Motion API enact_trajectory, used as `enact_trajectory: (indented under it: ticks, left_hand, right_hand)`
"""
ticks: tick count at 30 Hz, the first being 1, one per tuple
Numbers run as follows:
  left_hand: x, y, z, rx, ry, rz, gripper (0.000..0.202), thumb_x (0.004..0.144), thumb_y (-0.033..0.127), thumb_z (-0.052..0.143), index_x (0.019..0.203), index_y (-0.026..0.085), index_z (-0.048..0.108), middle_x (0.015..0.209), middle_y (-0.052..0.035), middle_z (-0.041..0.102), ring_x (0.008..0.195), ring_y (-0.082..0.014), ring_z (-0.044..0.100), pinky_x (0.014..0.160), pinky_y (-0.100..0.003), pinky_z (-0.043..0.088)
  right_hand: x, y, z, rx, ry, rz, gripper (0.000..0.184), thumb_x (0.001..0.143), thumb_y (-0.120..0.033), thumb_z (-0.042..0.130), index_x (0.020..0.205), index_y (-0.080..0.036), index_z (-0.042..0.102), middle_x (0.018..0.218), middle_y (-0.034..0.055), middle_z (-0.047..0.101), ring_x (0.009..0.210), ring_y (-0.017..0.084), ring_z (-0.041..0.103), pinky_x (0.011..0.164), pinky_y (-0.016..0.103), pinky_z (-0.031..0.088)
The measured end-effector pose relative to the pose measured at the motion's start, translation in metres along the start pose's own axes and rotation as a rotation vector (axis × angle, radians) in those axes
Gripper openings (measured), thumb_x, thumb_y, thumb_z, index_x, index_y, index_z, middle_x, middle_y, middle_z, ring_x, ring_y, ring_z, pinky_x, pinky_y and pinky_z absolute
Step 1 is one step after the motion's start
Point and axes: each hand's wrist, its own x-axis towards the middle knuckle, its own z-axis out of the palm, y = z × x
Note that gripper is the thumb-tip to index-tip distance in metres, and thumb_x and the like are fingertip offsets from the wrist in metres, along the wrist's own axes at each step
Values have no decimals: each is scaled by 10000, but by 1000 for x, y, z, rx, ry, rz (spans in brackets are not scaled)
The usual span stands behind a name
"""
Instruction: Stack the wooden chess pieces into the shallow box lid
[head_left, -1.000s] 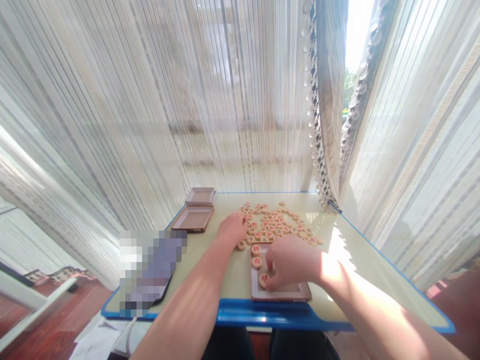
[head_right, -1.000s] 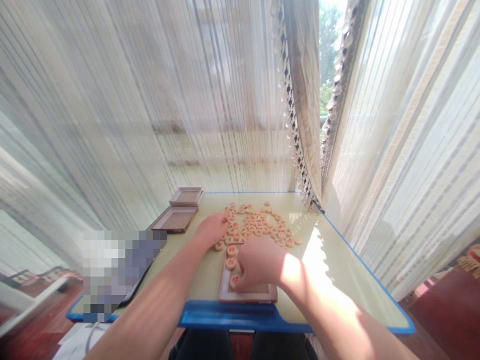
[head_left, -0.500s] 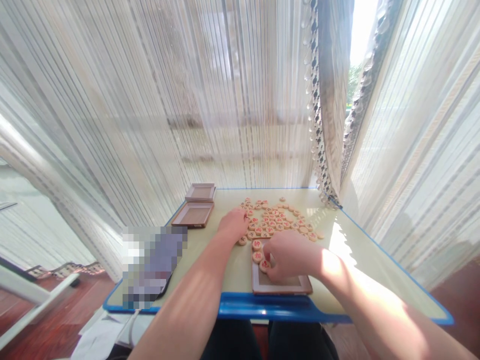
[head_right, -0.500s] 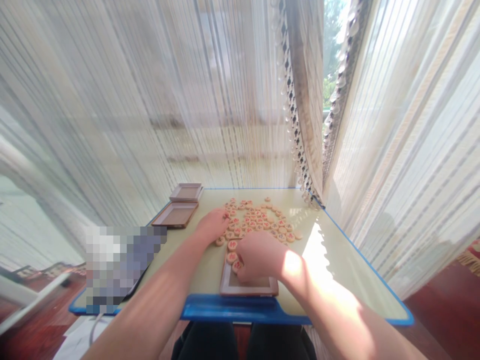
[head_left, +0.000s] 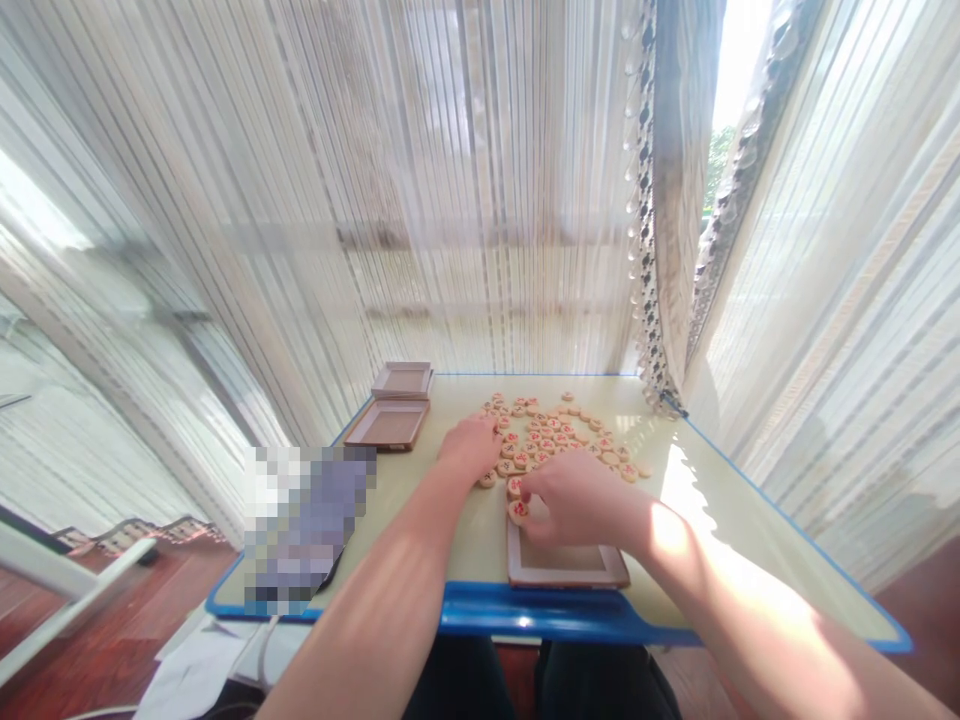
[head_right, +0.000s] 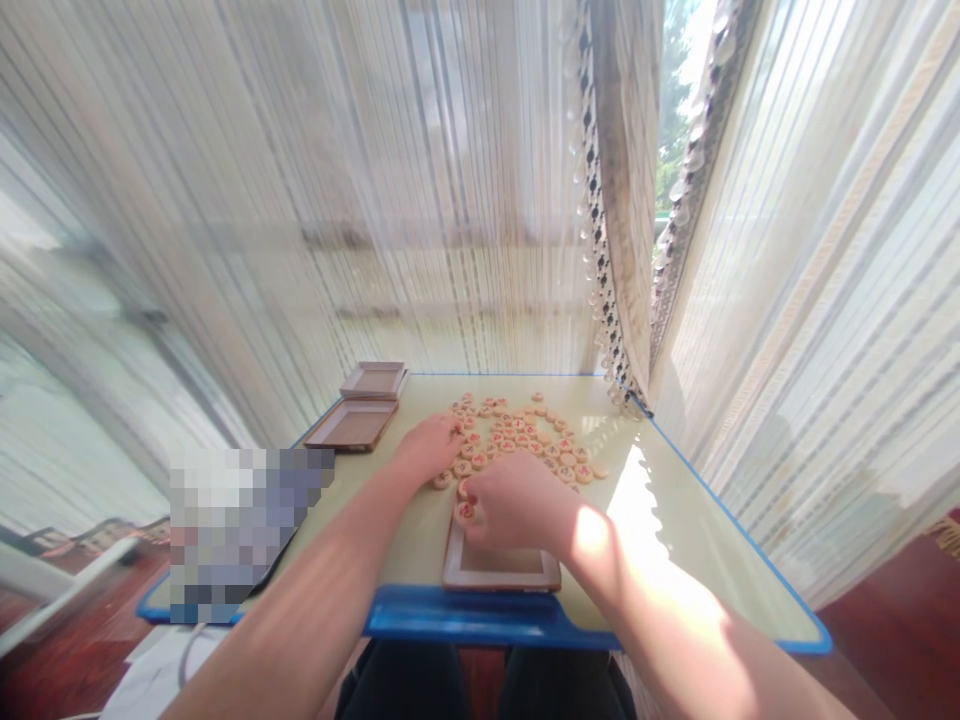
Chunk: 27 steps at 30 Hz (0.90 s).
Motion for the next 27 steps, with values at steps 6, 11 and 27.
enact_trajectory:
  ticks: [6,11,27]
  left_hand:
    - [-2,0,-1,-4,-13,15,302,847,350,395,1035,218,592,1186,-82,565,1006,-229,560,843,-339,452]
    - [-1,2,-1,1,-16,10,302,849,340,394,1046,220,589,1204,-77,554,1016,-223,551,859,-331,446]
    - [3,-5,5,-21,21,42,281,851,338,375,981,241,604,1120,-54,601,998,-216,569,852,-334,442]
  right_hand:
    - [1,-2,1,1,-13,7,304,784,-415,449,704,-210,659,656,54,669,622,198,598,556,287,311]
    - [1,-1,-1,30,-14,37,295,782,-412,475,881,-222,677,708,68,682,644,214,606,564,292,324]
    - [9,39,3,252,127,229,228,771,-233,449,852,-217,661,739,16,660,679,140,549,593,237,324]
